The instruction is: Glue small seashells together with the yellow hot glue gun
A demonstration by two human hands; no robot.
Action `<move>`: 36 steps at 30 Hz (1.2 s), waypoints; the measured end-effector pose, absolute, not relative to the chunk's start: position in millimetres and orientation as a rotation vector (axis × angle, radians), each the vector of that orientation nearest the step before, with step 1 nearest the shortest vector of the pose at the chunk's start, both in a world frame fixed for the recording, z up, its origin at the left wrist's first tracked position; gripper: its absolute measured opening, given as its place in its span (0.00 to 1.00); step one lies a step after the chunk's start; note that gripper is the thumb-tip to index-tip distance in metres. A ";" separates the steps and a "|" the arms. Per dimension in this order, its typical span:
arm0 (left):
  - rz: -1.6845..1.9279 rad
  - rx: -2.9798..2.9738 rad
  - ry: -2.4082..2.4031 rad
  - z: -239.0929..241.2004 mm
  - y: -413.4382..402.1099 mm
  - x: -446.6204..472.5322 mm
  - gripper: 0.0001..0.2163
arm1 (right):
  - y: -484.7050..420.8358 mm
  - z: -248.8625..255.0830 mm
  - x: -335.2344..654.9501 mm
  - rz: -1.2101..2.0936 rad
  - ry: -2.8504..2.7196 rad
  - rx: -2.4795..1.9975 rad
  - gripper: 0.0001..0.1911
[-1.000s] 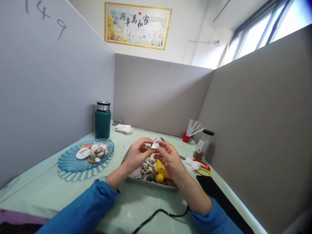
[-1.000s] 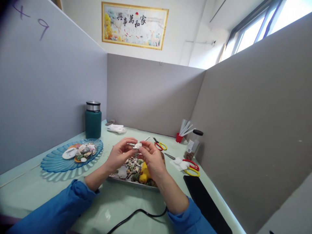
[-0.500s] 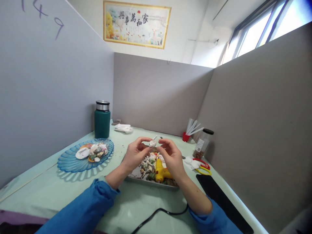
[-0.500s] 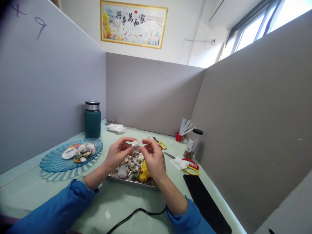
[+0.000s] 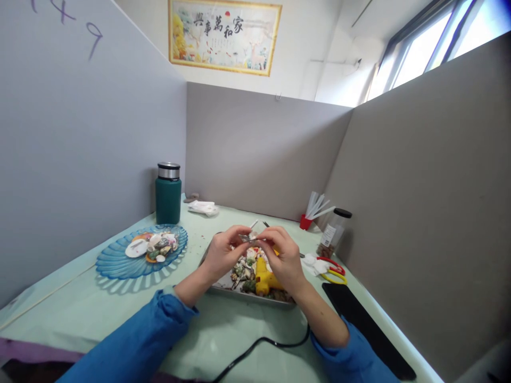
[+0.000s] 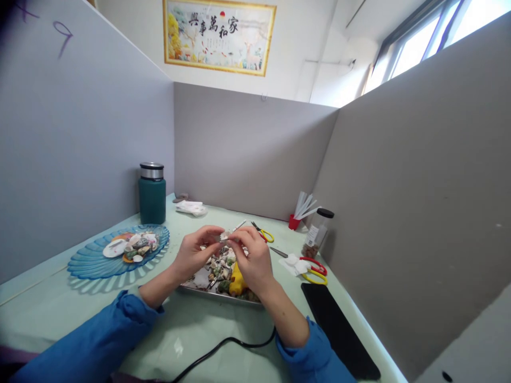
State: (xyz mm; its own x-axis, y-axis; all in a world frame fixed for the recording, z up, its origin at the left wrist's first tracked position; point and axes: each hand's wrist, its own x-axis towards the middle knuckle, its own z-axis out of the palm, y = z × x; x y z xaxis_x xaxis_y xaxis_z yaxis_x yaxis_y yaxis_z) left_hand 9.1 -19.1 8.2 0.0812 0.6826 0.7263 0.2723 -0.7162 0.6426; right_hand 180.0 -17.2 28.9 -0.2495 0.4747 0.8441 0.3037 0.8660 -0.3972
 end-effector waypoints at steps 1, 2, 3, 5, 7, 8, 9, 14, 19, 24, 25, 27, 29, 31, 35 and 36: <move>1.669 2.040 0.957 8.0 -19.0 8.8 0.12 | -16.6 28.7 180.7 0.162 -1.870 -0.581 0.05; 1.667 2.051 0.964 7.9 -18.7 8.6 0.11 | -15.9 28.7 181.4 0.146 -1.886 -0.580 0.05; 1.670 2.059 0.969 7.8 -18.5 8.5 0.11 | -15.3 28.6 182.0 0.134 -1.904 -0.581 0.05; 1.672 2.074 0.980 7.9 -18.2 8.2 0.11 | -14.1 28.6 183.0 0.111 -1.933 -0.588 0.05; 1.668 2.085 1.007 8.0 -18.2 7.8 0.11 | -12.4 28.3 183.6 0.088 -1.953 -0.599 0.05; 1.663 2.090 1.023 8.1 -18.3 7.6 0.11 | -11.5 27.8 183.7 0.074 -1.959 -0.603 0.05; 1.657 2.093 1.037 8.2 -18.4 7.5 0.11 | -10.5 27.2 183.8 0.058 -1.962 -0.605 0.05; 1.597 2.030 1.053 9.0 -18.1 8.3 0.12 | -8.1 23.3 182.8 0.002 -1.962 -0.599 0.04; 1.517 1.666 0.923 13.5 -15.1 10.7 0.15 | -10.0 23.4 181.4 0.039 -1.901 -0.623 0.07; 1.461 1.460 0.836 21.3 -17.3 11.3 0.16 | -9.2 23.9 181.3 0.096 -1.879 -0.665 0.09; 1.446 1.451 0.830 22.1 -18.2 11.4 0.16 | -8.9 23.5 181.2 0.109 -1.885 -0.673 0.08; 1.415 1.451 0.826 22.7 -20.0 11.7 0.16 | -8.6 22.6 180.8 0.127 -1.899 -0.683 0.07; 1.390 1.471 0.818 22.3 -21.3 12.0 0.16 | -9.0 21.9 180.0 0.135 -1.908 -0.677 0.04; 1.368 1.494 0.802 21.8 -22.0 12.0 0.16 | -9.6 21.6 179.2 0.143 -1.908 -0.661 0.03; 1.336 1.521 0.765 21.3 -22.3 11.5 0.18 | -9.4 21.0 178.5 0.150 -1.887 -0.641 0.03; 1.328 1.528 0.758 21.0 -22.2 11.4 0.18 | -9.1 20.6 178.6 0.147 -1.881 -0.641 0.04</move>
